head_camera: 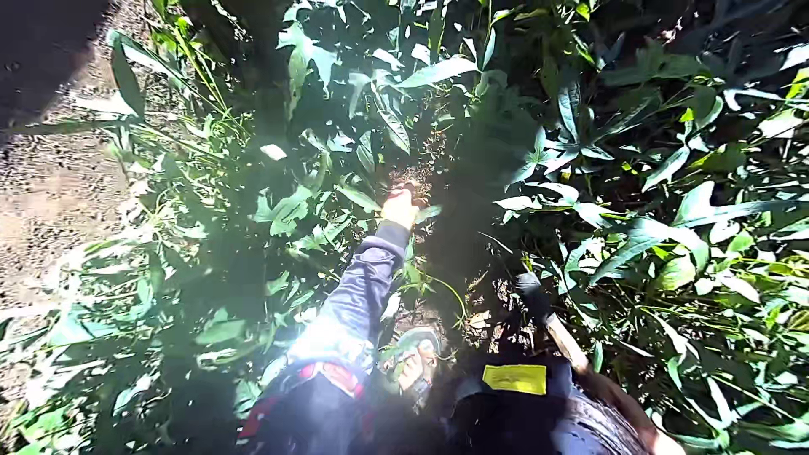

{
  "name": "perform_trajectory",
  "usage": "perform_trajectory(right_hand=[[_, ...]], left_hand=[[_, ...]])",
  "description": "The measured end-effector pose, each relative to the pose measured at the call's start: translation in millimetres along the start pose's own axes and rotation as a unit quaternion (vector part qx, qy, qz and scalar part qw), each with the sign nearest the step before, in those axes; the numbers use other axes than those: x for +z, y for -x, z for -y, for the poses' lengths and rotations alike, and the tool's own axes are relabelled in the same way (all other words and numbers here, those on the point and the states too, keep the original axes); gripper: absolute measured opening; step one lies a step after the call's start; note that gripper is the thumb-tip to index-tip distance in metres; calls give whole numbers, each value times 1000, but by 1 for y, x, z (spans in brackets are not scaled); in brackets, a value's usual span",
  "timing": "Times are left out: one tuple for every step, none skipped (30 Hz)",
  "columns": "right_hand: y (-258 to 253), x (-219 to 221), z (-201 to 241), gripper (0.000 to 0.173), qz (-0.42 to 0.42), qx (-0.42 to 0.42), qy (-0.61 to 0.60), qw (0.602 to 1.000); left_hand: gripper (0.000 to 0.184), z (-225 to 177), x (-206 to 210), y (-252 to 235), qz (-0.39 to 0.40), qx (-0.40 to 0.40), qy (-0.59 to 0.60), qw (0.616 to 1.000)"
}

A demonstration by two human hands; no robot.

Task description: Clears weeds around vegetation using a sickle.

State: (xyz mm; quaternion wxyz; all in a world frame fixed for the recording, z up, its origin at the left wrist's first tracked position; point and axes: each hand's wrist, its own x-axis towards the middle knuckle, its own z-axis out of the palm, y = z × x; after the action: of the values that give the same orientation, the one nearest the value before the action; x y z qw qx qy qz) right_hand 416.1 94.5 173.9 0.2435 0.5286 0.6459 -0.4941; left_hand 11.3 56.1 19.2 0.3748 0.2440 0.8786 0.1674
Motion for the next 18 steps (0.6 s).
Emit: perform_trajectory(right_hand=[[3, 0, 2, 56, -10, 8, -1, 1000], [5, 0, 3, 57, -19, 8, -6, 1000], [9, 0, 5, 58, -31, 4, -5, 999], [13, -2, 8, 59, -42, 4, 0, 999], [15, -3, 9, 59, -57, -6, 1, 998], [16, -3, 8, 58, -68, -24, -6, 997], [16, -3, 8, 57, -75, -42, -14, 996], [16, -5, 7, 57, -73, -53, -18, 996], [13, -4, -3, 59, -83, -73, -18, 994], [10, -4, -15, 60, -92, -96, -15, 991], [6, -4, -24, 62, -98, -123, -13, 987], [3, -4, -28, 64, -102, -141, -11, 985], [2, -4, -27, 64, -103, -151, -7, 983], [0, -4, -24, 63, -108, -157, -2, 982], [-3, -4, -21, 63, -110, -150, -1, 983], [-5, -3, -18, 62, -119, -147, 0, 982], [-7, -4, -17, 62, -129, -143, -2, 981], [-7, -4, -17, 63, -138, -138, -7, 981]], left_hand=[[49, -4, 8, -8, 19, 8, -9, 1000], [47, -7, 14, -13, 27, 14, -11, 999], [44, -11, 17, -16, 31, 11, 1, 999], [43, -12, 18, -15, 23, 3, 30, 999], [42, -11, 20, -16, -2, -11, 82, 997], [39, -9, 23, -16, -46, -24, 150, 987], [34, -6, 24, -17, -92, -34, 220, 970], [32, -4, 23, -17, -133, -39, 262, 955], [32, 2, 23, -18, -163, -39, 286, 943], [32, 7, 22, -19, -178, -43, 302, 935], [32, 10, 21, -18, -183, -52, 304, 934], [32, 14, 21, -18, -178, -56, 299, 936], [32, 18, 22, -18, -160, -57, 290, 942], [32, 20, 23, -17, -135, -50, 275, 951], [33, 22, 25, -15, -108, -36, 248, 962], [34, 21, 25, -14, -81, -20, 208, 974], [38, 18, 27, -13, -64, -8, 168, 984], [43, 15, 29, -15, -46, -3, 130, 990]])
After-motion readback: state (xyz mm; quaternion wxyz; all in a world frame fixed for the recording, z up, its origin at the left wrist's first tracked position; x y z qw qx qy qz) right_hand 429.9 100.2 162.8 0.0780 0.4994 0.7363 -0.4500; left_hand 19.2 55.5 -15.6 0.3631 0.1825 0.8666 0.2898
